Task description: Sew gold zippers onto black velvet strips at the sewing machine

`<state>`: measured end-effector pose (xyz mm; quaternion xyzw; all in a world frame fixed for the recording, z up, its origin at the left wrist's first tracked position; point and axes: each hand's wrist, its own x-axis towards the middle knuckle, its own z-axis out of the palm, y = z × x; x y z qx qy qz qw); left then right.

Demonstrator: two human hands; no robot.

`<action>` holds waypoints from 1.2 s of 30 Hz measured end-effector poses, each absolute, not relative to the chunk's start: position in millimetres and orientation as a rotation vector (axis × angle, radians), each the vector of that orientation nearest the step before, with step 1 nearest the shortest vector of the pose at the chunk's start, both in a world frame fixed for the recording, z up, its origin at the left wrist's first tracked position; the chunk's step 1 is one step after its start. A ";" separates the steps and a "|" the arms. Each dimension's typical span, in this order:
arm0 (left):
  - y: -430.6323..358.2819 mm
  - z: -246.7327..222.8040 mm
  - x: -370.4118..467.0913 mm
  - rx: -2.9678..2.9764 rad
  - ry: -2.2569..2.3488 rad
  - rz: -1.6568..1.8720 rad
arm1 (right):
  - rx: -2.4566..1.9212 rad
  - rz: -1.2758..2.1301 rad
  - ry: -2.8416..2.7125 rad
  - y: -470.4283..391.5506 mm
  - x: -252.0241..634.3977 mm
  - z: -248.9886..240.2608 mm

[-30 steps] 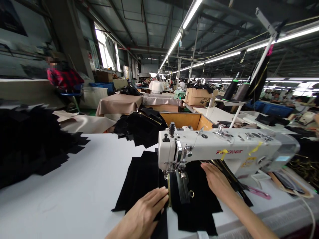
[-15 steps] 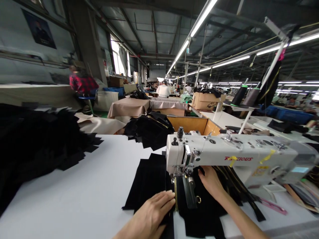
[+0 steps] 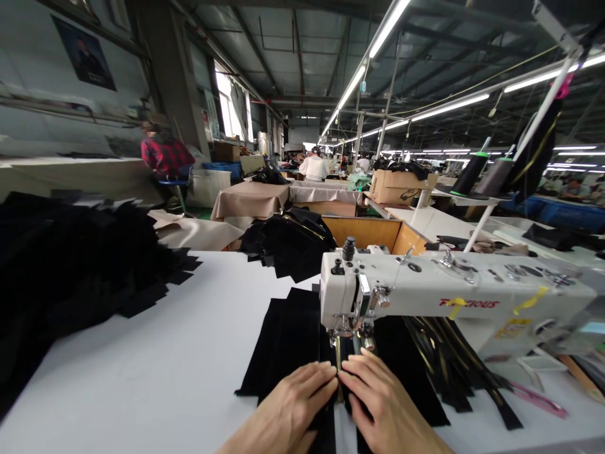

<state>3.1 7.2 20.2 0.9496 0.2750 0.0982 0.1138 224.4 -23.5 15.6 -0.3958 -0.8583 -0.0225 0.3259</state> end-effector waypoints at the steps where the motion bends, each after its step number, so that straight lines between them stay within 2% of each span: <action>1: 7.9 18.6 3.1 2.785 0.797 0.288 | -1.038 -0.065 -2.255 -23.2 225.6 16.6; 14: 31.4 19.5 5.3 2.790 0.791 0.253 | -1.093 -0.007 -2.300 1.2 233.8 15.5; 26: 43.0 20.1 11.9 2.746 0.819 0.519 | -1.147 0.034 -2.301 22.9 242.4 16.3; 32: 49.3 14.3 14.5 2.418 0.923 0.807 | -1.069 0.129 -2.268 13.9 237.7 20.6; 36: 52.7 11.7 14.7 2.330 0.917 0.851 | -1.026 0.059 -2.416 6.5 225.7 18.6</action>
